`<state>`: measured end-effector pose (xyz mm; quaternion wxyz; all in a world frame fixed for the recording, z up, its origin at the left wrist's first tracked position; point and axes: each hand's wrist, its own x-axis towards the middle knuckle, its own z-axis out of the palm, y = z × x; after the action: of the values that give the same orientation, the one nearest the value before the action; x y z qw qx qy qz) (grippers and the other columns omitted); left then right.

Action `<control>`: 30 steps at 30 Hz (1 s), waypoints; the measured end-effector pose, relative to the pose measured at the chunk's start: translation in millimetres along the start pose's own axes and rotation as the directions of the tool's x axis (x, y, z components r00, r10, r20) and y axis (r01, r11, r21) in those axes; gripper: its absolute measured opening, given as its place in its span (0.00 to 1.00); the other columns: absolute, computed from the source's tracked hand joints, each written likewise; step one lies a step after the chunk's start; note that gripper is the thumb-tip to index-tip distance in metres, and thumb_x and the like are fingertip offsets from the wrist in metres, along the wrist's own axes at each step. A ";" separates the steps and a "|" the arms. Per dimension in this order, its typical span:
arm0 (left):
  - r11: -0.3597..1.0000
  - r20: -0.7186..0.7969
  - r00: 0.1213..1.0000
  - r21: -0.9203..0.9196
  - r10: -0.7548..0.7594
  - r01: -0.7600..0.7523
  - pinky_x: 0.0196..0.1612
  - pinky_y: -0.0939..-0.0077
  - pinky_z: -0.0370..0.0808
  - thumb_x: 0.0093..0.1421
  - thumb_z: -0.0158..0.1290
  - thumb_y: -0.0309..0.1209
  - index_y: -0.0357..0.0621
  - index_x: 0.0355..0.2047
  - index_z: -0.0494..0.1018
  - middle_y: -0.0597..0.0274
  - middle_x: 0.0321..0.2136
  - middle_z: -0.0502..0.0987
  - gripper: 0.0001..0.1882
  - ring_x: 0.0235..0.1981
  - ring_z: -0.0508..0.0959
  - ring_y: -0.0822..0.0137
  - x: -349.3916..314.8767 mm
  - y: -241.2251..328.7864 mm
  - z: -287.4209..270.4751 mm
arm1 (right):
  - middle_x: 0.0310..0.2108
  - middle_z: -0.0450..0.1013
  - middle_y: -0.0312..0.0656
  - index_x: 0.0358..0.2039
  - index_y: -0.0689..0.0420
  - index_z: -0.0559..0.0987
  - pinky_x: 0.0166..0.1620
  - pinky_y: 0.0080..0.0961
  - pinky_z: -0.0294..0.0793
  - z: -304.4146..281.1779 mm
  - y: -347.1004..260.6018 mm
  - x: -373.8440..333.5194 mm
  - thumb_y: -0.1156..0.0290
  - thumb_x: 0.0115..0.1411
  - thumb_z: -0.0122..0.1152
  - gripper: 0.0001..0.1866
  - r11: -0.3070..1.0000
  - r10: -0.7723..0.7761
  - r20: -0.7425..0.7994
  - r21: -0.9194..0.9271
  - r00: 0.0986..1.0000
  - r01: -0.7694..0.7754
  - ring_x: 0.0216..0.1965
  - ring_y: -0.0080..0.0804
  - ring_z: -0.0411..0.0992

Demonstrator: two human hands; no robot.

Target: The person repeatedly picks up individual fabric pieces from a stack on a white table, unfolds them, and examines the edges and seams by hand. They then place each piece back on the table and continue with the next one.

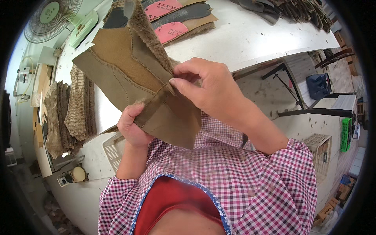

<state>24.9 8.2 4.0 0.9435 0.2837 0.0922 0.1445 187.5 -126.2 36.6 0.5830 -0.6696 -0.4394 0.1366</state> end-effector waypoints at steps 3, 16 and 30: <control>0.998 0.061 0.998 -0.069 0.005 -0.001 0.60 0.59 0.67 0.56 0.42 0.32 0.22 0.55 0.63 0.41 0.54 0.71 0.29 0.54 0.73 0.50 1.3 0.7 -4.8 | 0.27 0.77 0.40 0.33 0.66 0.79 0.36 0.21 0.74 -4.5 -4.7 2.2 0.73 0.56 0.63 0.08 0.995 0.082 0.073 0.051 0.994 -0.086 0.29 0.23 0.74; 0.957 -0.115 0.989 0.283 0.092 -0.056 0.58 0.63 0.67 0.53 0.44 0.31 0.28 0.53 0.67 0.49 0.51 0.72 0.28 0.53 0.72 0.56 4.3 -11.0 7.2 | 0.27 0.74 0.39 0.36 0.65 0.75 0.33 0.16 0.71 12.0 -17.0 -17.9 0.76 0.60 0.57 0.06 0.969 0.204 -0.077 0.157 0.976 -0.190 0.28 0.20 0.71; 0.917 -0.039 0.934 0.206 0.355 -0.340 0.58 0.55 0.68 0.51 0.49 0.44 0.34 0.61 0.57 0.46 0.55 0.69 0.40 0.55 0.71 0.50 4.8 6.9 -13.3 | 0.27 0.68 0.42 0.35 0.60 0.70 0.31 0.23 0.67 -8.8 -11.2 -4.5 0.79 0.62 0.51 0.02 0.961 -0.271 0.147 -0.017 0.951 0.276 0.27 0.31 0.66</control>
<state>24.5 22.0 -3.5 0.8660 0.3814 0.0898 0.3107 186.2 -136.2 47.7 0.5507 -0.6015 -0.5710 0.0939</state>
